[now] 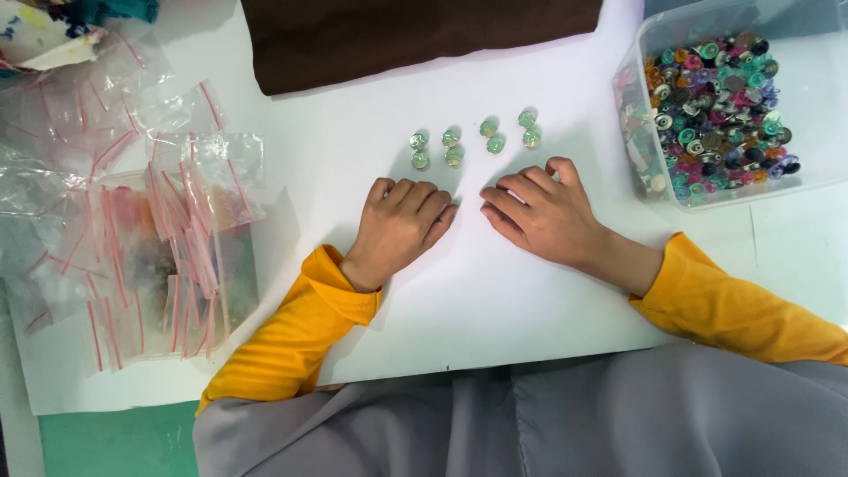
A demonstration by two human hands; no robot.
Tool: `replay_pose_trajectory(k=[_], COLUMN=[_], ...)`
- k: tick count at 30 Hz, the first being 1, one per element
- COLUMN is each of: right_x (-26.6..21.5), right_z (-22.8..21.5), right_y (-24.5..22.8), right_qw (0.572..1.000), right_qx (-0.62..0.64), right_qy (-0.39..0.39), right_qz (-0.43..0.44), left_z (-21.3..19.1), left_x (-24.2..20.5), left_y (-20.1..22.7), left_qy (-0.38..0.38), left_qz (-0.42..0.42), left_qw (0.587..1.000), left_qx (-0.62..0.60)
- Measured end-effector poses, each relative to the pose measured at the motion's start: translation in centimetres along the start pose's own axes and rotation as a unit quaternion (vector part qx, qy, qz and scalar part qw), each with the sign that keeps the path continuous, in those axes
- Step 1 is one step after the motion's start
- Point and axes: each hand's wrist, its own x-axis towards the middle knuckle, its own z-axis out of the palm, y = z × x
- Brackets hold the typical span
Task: Sorting small colored buttons from a mixed container into separate plastic bags by color.
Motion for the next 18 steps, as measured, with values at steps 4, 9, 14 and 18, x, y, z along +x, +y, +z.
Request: replay_pose_trajectory(k=[4,9,14,18], right_x=[-0.1,1.9,0.8,-4.0], right_z=[-3.3,-10.8,-17.6,-18.5], right_y=[0.7,2.8,6.3,11.0], right_qw=[1.0,0.994,0.973,0.906], right_qx=[-0.02,-0.11,-0.205,-0.328], right_qy=[-0.01,0.003,-0.029,-0.196], right_qz=[-0.014,0.004,0.106,0.181], left_z=[0.6,1.1,1.4,5.5], left_x=[1.5,6.8,14.8,19.3], left_y=[1.7,5.3,11.8,16.9], left_qy=[0.018,0.084,0.051,0.029], left_qz=[0.041,0.069,0.066,0.037], left_qw=[0.999,0.994,0.992,0.993], left_qx=[0.001,-0.02,-0.094,-0.111])
